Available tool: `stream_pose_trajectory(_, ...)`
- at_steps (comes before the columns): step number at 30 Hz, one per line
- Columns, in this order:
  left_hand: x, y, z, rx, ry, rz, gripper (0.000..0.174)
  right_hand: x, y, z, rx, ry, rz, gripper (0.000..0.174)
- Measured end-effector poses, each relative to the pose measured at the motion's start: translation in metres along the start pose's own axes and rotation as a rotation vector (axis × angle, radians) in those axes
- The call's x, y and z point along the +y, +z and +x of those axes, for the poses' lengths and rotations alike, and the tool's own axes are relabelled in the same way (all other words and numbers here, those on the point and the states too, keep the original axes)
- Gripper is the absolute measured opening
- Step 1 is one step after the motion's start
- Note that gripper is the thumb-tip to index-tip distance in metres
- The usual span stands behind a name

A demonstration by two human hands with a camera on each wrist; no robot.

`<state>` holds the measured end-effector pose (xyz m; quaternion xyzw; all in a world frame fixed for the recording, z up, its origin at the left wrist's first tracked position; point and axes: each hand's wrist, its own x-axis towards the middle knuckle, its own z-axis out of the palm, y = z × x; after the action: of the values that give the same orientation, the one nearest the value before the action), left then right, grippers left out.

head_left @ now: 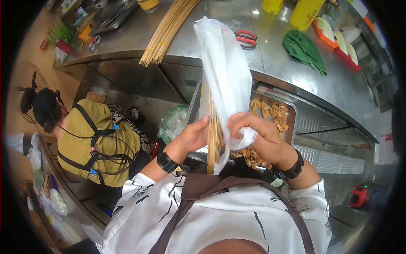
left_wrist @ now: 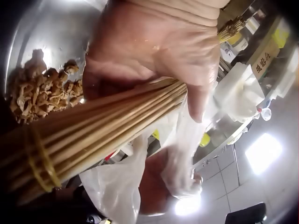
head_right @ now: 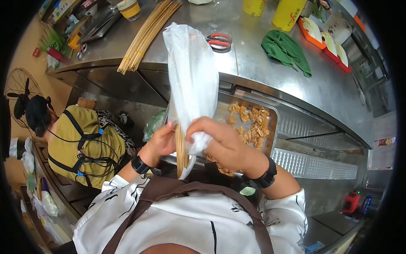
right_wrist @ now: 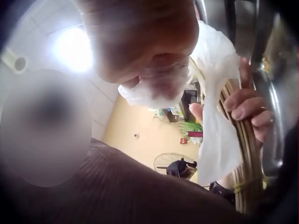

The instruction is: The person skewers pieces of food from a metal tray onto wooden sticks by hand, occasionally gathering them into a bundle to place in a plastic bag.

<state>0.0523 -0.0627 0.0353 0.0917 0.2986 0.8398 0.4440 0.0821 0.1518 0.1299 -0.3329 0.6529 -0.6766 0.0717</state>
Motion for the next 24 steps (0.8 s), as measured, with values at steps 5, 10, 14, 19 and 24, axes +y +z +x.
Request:
stream_pose_trajectory(5, -0.024, -0.003, 0.003, -0.272, -0.037, -0.453, 0.082, -0.008, -0.018, -0.004, 0.096, 0.293, 0.213, 0.030)
stream_pose_trajectory(10, -0.026, 0.028, 0.028, -0.164, 0.002, -0.754, 0.069, 0.002, -0.010, 0.005, -0.027, 0.097, 0.225, 0.025)
stream_pose_trajectory(14, -0.028, 0.013, 0.033, -0.215, -0.044, -0.827, 0.053, 0.005, -0.006, 0.002, -0.084, 0.077, 0.196, 0.031)
stream_pose_trajectory(19, -0.032, -0.006, 0.025, -0.034, -0.068, -0.591, 0.047, 0.001, -0.016, -0.005, -0.014, 0.075, 0.395, 0.039)
stream_pose_trajectory(24, 0.001, -0.012, -0.002, 0.616, -0.078, 0.838, 0.026, 0.001, -0.030, -0.015, 0.107, 0.055, 0.402, 0.037)
